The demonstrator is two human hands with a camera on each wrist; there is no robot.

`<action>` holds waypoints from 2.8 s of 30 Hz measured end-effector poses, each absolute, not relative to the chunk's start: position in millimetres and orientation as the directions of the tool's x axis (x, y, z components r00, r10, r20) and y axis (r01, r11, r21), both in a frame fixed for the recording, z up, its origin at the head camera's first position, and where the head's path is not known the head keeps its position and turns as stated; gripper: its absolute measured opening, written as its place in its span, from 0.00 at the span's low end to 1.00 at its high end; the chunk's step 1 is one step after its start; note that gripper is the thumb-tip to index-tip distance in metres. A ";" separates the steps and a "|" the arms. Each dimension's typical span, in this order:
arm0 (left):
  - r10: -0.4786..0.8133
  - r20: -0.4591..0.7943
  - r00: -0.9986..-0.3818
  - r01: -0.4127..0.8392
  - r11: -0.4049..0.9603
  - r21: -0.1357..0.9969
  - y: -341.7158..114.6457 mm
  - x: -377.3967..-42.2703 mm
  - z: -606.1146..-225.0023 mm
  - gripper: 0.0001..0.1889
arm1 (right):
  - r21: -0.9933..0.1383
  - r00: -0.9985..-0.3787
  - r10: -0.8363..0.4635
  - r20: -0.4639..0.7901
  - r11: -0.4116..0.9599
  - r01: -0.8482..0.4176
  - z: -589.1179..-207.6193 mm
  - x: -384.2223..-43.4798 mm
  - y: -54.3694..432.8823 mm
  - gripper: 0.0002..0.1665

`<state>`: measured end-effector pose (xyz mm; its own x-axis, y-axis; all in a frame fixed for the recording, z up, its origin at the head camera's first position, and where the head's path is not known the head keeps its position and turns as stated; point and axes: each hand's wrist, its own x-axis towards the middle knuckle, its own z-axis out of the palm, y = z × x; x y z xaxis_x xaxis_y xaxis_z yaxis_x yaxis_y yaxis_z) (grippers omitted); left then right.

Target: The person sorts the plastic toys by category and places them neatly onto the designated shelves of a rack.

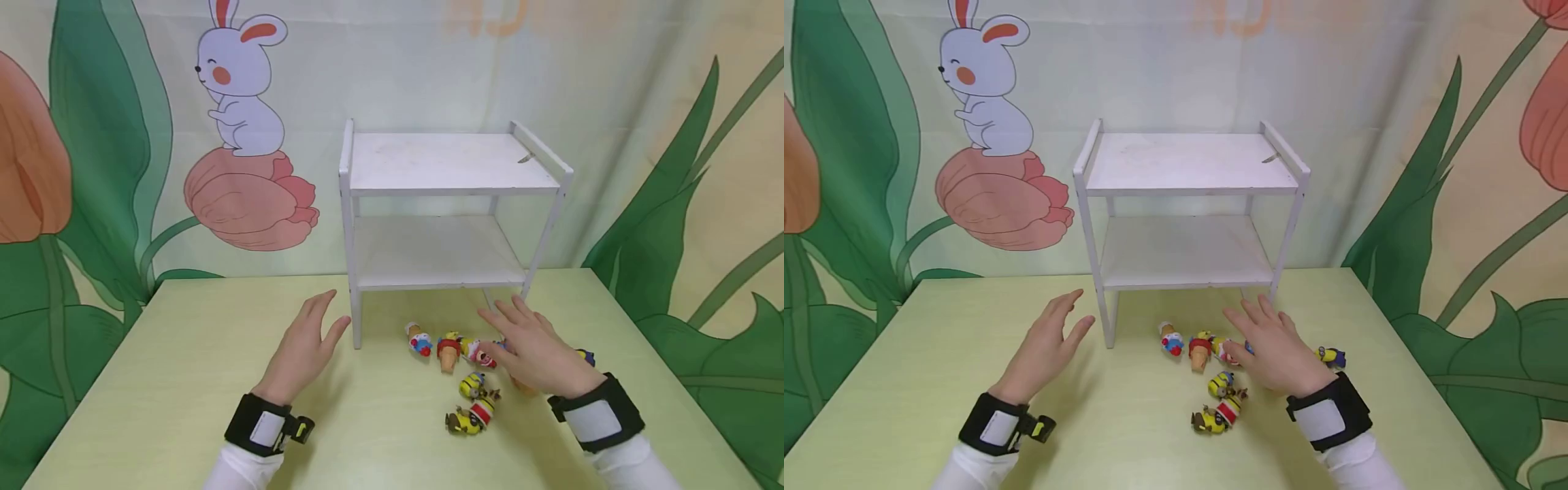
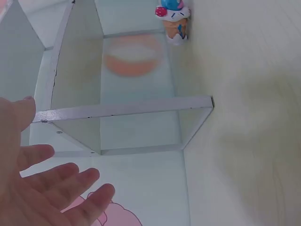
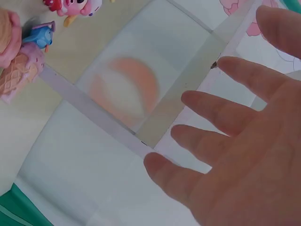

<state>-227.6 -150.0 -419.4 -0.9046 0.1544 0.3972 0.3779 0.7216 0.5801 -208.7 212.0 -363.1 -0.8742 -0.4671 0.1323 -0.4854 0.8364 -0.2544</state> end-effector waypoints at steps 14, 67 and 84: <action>0.070 0.552 -0.831 0.486 0.573 0.659 -136.1 -250.1 -416.6 0.23 | -0.237 -0.821 -0.546 0.167 0.786 -0.571 -374.5 -216.2 210.3 0.29; -0.172 0.574 -0.800 0.489 0.366 0.792 -108.6 -277.2 -398.9 0.12 | -0.483 -0.858 -0.501 0.116 0.726 -0.489 -427.0 -277.5 125.9 0.24; -0.167 0.576 -0.800 0.492 0.366 0.790 -110.4 -274.2 -401.7 0.11 | -0.407 -0.831 -0.524 0.186 0.728 -0.551 -447.0 -276.5 110.7 0.17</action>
<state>-274.2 -110.4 -401.7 -0.8004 -0.1673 0.5756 0.4915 0.3664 0.7900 -276.5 110.7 -447.0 -0.8309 -0.5245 0.1859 -0.5509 0.7284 -0.4073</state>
